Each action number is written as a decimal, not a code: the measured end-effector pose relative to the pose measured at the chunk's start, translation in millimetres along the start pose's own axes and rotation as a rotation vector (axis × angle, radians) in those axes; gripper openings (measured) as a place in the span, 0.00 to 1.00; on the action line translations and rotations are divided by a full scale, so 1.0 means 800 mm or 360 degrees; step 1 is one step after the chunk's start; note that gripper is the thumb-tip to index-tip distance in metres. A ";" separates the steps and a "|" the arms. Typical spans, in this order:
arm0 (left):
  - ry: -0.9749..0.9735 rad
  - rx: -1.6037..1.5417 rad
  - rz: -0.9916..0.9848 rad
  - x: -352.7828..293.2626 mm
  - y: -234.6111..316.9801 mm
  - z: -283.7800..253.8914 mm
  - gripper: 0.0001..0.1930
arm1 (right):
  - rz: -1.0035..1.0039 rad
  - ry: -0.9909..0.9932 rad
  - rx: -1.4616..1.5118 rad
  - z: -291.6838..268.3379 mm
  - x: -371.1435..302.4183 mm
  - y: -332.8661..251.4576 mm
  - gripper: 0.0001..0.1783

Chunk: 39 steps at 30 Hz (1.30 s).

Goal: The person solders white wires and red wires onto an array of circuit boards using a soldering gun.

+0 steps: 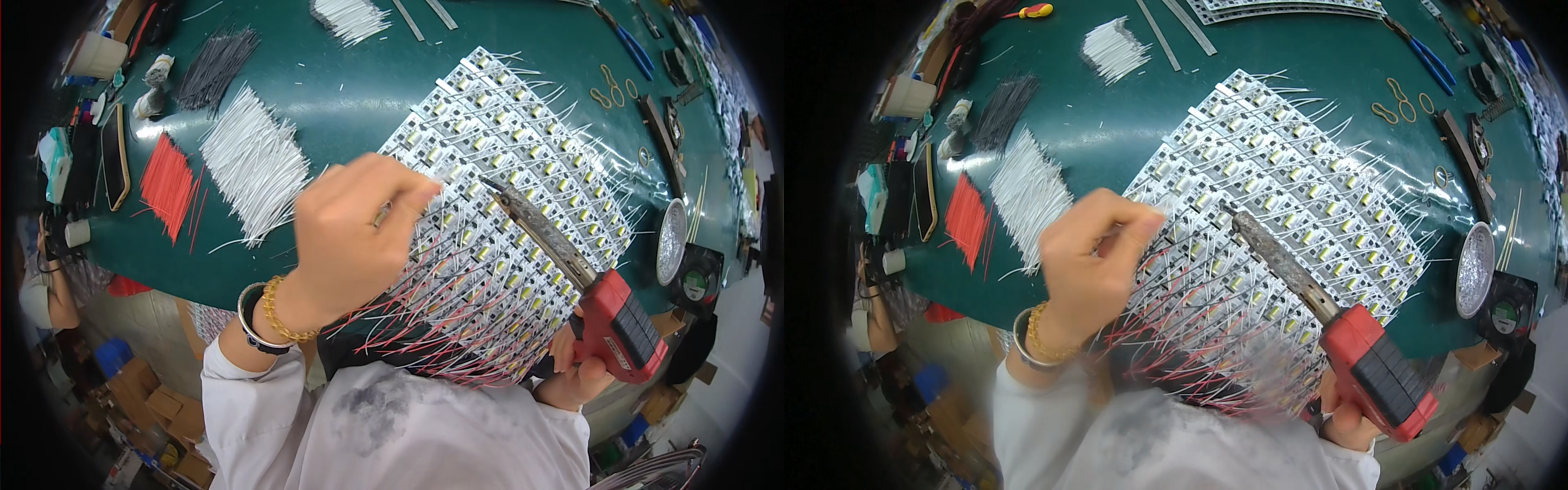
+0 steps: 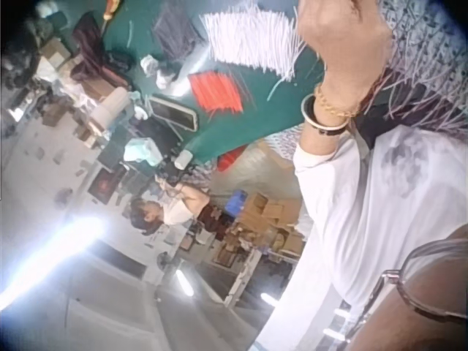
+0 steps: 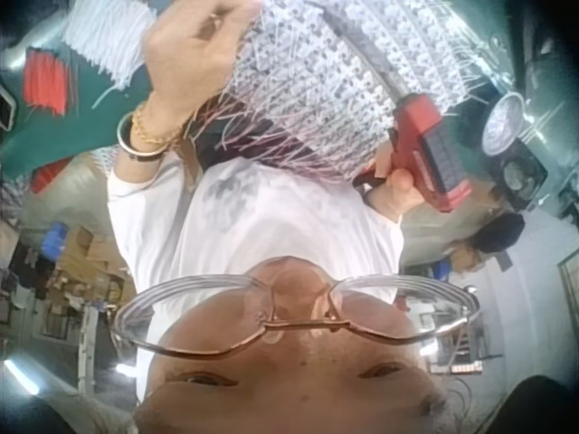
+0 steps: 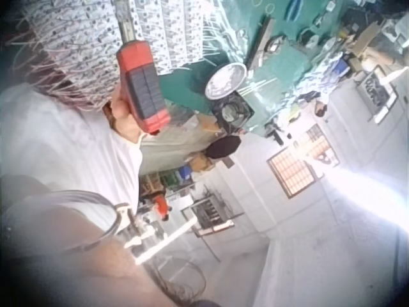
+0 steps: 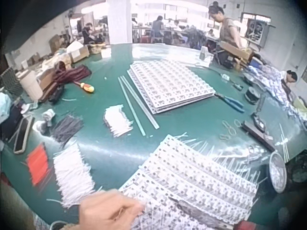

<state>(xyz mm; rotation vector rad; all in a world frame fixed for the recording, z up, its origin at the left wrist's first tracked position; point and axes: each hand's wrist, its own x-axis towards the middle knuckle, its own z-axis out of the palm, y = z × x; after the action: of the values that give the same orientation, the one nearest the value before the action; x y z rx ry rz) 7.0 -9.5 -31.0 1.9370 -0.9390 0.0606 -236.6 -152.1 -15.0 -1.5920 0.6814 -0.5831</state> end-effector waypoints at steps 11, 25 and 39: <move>-0.0159 0.0217 -0.0020 -0.011 -0.009 0.026 0.11 | 0.0231 -0.0029 -0.0015 -0.011 0.002 0.017 0.44; -0.0154 0.0231 -0.0032 -0.010 -0.009 0.027 0.10 | 0.0161 -0.0205 -0.0470 -0.025 0.009 0.020 0.35; -0.0179 0.0212 -0.0092 -0.010 -0.010 0.024 0.10 | 0.0086 0.0140 -0.0366 -0.016 0.001 0.020 0.21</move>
<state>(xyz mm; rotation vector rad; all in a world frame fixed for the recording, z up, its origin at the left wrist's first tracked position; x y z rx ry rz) 0.0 -17.5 -50.6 2.1074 -0.9733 -0.0200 -246.3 -162.9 -29.6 -1.7621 0.8801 -0.5528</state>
